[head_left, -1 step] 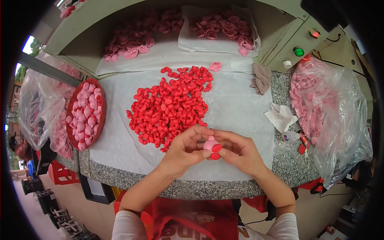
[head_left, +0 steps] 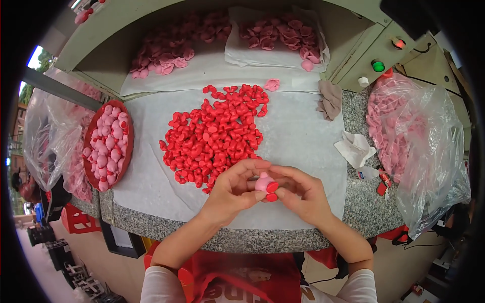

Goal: Assembling small pink and red plastic toy components at a factory workbench using an adhesive.

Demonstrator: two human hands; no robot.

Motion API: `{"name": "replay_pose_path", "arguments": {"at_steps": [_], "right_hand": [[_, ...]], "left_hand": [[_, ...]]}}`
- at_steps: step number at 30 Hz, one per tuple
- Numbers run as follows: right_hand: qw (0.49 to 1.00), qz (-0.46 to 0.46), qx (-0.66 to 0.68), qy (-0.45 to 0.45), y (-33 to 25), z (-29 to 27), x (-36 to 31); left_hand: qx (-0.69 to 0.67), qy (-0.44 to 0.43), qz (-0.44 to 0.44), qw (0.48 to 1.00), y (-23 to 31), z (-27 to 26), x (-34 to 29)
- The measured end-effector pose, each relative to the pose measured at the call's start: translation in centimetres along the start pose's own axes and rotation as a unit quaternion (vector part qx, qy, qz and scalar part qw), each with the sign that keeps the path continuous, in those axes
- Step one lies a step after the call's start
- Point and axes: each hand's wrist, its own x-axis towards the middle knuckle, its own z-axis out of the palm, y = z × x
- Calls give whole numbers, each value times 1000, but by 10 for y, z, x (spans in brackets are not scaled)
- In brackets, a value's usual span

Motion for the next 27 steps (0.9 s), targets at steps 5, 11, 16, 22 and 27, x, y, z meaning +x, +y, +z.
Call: {"name": "replay_pose_path", "arguments": {"at_steps": [5, 11, 16, 22, 27], "right_hand": [[962, -181, -194, 69, -1, 9, -6], [933, -235, -266, 58, 8, -5, 0], [984, -143, -99, 41, 9, -2, -3], [995, -50, 82, 5, 8, -2, -5], [989, 13, 146, -3, 2, 4, -10]], "left_hand": [[7, 8, 40, 999, -10, -3, 0], [85, -7, 62, 994, -11, 1, -2], [100, -12, 71, 992, -15, 1, -2], [138, 4, 116, 984, -24, 10, -3], [223, 26, 139, 965, -23, 13, -5]]}}
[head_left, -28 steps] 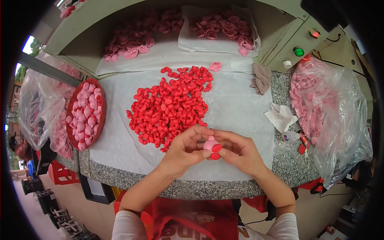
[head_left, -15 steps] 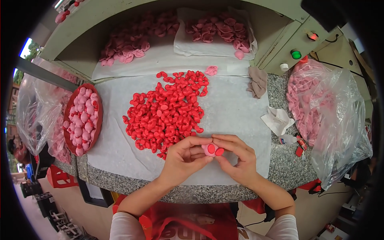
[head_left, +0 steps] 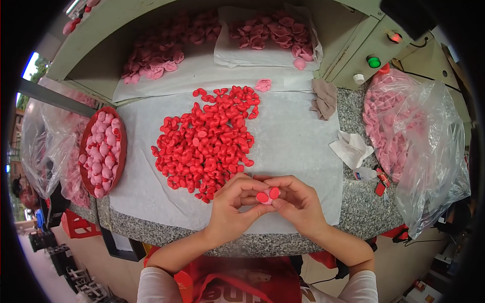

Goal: Assembling small pink and red plastic toy components at a factory workbench using an adhesive.

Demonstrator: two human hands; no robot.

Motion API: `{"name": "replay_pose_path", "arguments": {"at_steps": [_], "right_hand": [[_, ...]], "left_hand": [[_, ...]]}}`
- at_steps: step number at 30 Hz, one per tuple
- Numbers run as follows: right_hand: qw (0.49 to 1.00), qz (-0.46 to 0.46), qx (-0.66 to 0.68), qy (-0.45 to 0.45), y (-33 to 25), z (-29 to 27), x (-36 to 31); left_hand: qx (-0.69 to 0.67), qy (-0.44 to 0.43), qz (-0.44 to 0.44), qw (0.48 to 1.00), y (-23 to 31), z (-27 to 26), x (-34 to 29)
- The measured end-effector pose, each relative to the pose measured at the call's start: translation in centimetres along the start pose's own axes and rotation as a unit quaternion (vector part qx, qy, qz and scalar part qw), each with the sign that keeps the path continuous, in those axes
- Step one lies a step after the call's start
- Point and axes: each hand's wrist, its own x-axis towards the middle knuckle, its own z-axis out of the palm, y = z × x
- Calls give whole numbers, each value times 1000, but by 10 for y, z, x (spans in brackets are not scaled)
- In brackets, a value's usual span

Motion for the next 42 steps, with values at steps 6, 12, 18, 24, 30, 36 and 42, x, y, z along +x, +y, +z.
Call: {"name": "replay_pose_path", "arguments": {"at_steps": [6, 12, 18, 24, 30, 36, 42], "right_hand": [[1000, 17, 16, 14, -4, 4, -3], [1000, -4, 5, -1, 6, 0, -2], [1000, -18, 16, -5, 3, -2, 0], [998, -9, -51, -40, -3, -9, 3], [997, 65, -42, 16, -5, -2, 1], [996, 61, -45, 37, -1, -5, 2], [995, 86, -46, 22, -3, -6, 1]], "left_hand": [[34, 21, 45, 998, -5, 3, -2], [55, 33, 76, 995, -10, 2, -3], [90, 45, 105, 989, -7, 10, -4], [-156, -23, -92, 983, 0, -15, 5], [-233, 51, -212, 948, 7, -11, 4], [-181, 49, -248, 951, 12, -13, 5], [-177, 25, -253, 951, 9, -16, 4]]}}
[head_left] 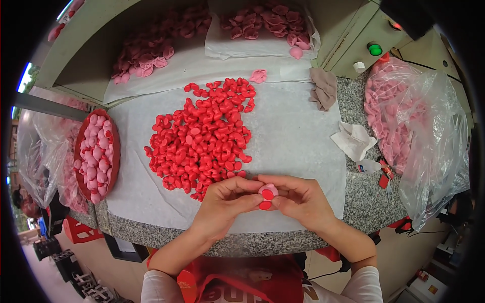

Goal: Assembling small pink and red plastic toy components at a factory workbench using an adhesive.

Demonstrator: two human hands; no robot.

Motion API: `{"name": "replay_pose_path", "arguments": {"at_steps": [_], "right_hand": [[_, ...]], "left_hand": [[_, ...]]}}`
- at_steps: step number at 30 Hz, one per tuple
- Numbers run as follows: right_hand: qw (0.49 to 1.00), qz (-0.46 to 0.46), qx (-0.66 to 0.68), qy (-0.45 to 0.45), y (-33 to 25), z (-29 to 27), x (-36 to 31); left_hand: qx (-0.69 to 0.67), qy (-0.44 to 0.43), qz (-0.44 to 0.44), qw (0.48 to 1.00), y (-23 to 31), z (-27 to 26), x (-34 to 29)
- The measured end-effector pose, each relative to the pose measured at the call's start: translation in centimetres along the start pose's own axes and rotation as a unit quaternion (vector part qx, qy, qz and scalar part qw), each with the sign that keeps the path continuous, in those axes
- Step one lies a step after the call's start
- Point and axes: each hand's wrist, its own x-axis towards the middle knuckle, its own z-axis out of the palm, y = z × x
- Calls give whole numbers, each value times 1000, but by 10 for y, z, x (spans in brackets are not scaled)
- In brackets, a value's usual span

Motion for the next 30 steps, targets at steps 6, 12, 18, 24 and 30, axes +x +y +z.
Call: {"name": "replay_pose_path", "arguments": {"at_steps": [6, 12, 18, 24, 30], "right_hand": [[999, 26, 26, -14, -3, 1, -1], [999, -20, -44, 9, 0, 5, -3], [879, -299, -350, 121, 6, 12, -7], [821, -388, -396, 135, 0, 12, -8], [774, -499, -382, 80, 6, 2, 3]], "left_hand": [[18, -17, 7, 1000, -1, -1, 0], [31, -12, 18, 999, -1, -1, 0], [-57, -68, 35, 995, -9, -2, 5], [-9, -115, 124, 986, -15, -5, 7], [158, -125, 291, 935, -6, -2, -1]]}}
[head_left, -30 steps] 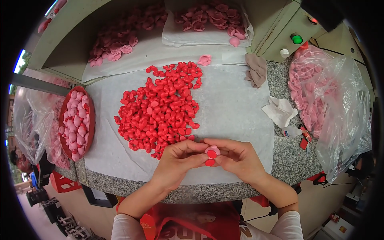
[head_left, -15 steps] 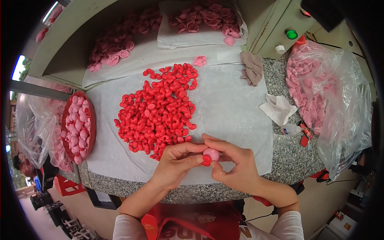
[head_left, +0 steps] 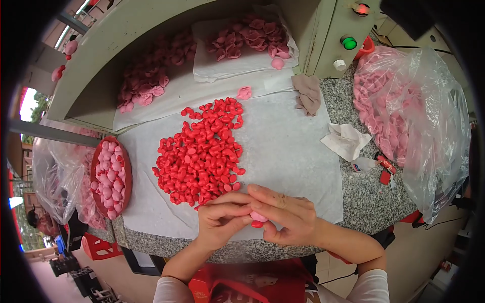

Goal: Assembling small pink and red plastic toy components at a factory workbench using an adhesive.

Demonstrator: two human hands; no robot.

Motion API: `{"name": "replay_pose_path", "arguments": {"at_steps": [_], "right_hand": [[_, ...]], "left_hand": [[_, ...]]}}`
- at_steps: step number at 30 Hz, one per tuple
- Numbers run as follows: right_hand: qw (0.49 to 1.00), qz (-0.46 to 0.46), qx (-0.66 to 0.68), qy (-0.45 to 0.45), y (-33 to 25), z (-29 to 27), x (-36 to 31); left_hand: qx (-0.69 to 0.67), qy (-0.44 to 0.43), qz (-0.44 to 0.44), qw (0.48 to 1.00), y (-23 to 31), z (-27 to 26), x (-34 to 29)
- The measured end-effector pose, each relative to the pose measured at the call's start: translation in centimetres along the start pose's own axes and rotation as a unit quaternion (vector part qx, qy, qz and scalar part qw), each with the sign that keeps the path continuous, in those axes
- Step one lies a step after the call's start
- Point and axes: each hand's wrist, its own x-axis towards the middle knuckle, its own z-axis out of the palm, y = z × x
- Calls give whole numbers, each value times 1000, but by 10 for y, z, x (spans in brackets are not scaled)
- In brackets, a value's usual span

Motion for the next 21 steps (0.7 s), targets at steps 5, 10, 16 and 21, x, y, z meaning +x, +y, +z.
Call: {"name": "replay_pose_path", "arguments": {"at_steps": [5, 10, 16, 21], "right_hand": [[1000, -15, -4, 9, 2, 6, 0], [999, 22, -24, 23, -2, 5, 4], [995, 81, -59, -8, -2, 1, 2], [988, 145, -39, -39, -8, -3, 1]], "left_hand": [[-1, -7, 4, 1000, -5, -4, -5], [-174, 30, -109, 978, -10, 1, -6], [-316, 39, -185, 930, -17, -2, -3], [-288, 72, -163, 941, -12, 7, 3]]}}
